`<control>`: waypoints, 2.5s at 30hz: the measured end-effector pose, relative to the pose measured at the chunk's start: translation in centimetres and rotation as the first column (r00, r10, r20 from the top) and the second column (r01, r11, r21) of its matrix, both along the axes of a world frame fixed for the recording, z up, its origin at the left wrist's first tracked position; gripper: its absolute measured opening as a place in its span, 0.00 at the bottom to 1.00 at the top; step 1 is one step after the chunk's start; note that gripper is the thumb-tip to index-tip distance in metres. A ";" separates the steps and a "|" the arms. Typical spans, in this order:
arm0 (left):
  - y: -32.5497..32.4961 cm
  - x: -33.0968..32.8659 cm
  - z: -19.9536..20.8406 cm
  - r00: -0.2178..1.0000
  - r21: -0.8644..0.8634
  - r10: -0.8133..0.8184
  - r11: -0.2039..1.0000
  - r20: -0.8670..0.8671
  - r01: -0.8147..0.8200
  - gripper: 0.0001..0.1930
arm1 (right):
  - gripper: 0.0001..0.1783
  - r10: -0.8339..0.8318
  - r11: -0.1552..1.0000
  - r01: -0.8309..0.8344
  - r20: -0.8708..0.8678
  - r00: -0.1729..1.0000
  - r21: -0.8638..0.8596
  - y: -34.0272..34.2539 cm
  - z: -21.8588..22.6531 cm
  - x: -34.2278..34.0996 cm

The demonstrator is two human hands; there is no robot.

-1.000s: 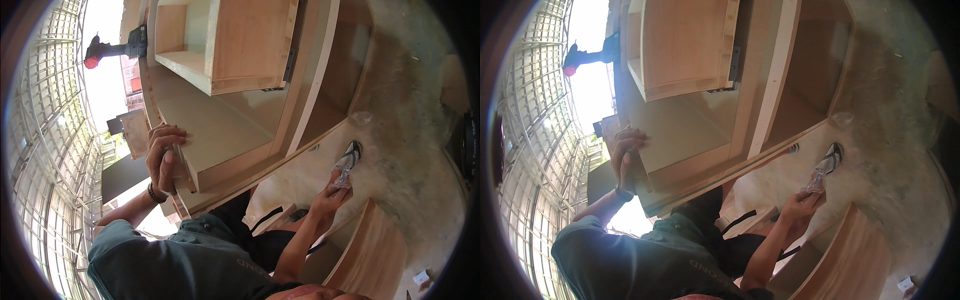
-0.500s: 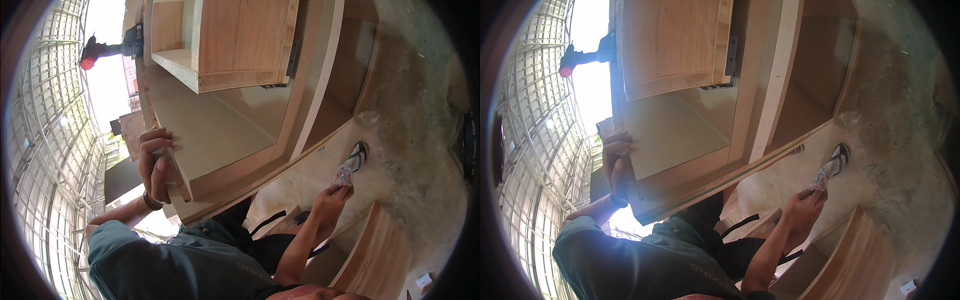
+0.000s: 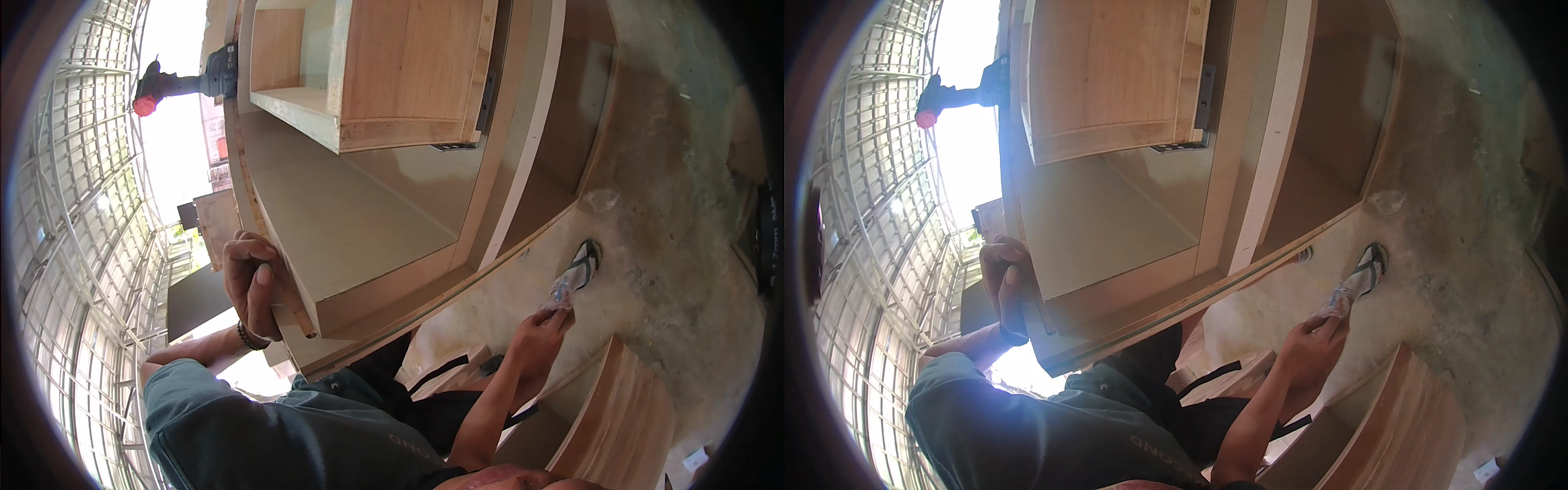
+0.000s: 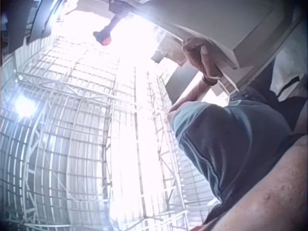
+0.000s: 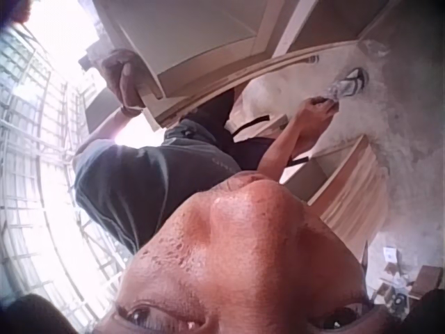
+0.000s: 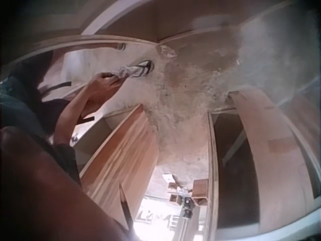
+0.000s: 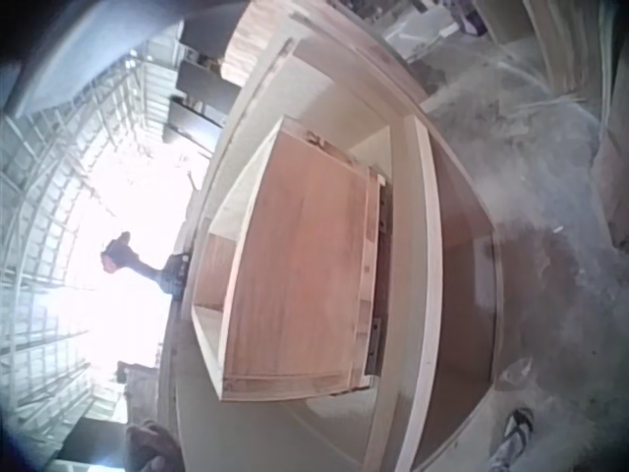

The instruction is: The person uses a cordless drill to attach metal drawer slides to a wooden drawer front. They position the slides, insert screws, and drive them in with the drill. The person then places the drawer into a cabinet frame to test the fit.

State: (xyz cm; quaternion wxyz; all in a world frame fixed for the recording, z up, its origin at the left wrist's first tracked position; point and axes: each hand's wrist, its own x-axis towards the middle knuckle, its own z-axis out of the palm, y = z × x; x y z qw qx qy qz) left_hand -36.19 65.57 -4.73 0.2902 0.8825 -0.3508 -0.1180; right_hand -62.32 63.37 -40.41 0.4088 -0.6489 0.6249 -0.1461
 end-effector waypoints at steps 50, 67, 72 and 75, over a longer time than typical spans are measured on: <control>-1.2 -1.0 3.6 0.935 -0.130 -0.046 0.987 0.351 0.098 0.06 | 0.08 0.437 0.823 -0.410 -0.024 0.899 -0.394 -10.9 36.2 -6.4; 3.8 -11.6 10.8 0.407 -0.087 0.030 0.960 -0.913 -0.266 0.37 | 0.10 0.862 0.479 -0.819 -0.007 0.507 -0.315 -7.6 52.3 3.6; 2.7 -12.1 9.4 0.524 -0.105 0.010 0.976 -0.852 -0.189 0.33 | 0.11 0.792 0.540 -0.789 -0.141 0.594 -0.292 -7.4 51.3 2.6; 1.7 -12.5 8.9 0.606 -0.121 -0.033 0.987 -0.795 -0.105 0.31 | 0.11 0.740 0.622 -0.748 -0.140 0.658 -0.230 -7.8 52.0 1.4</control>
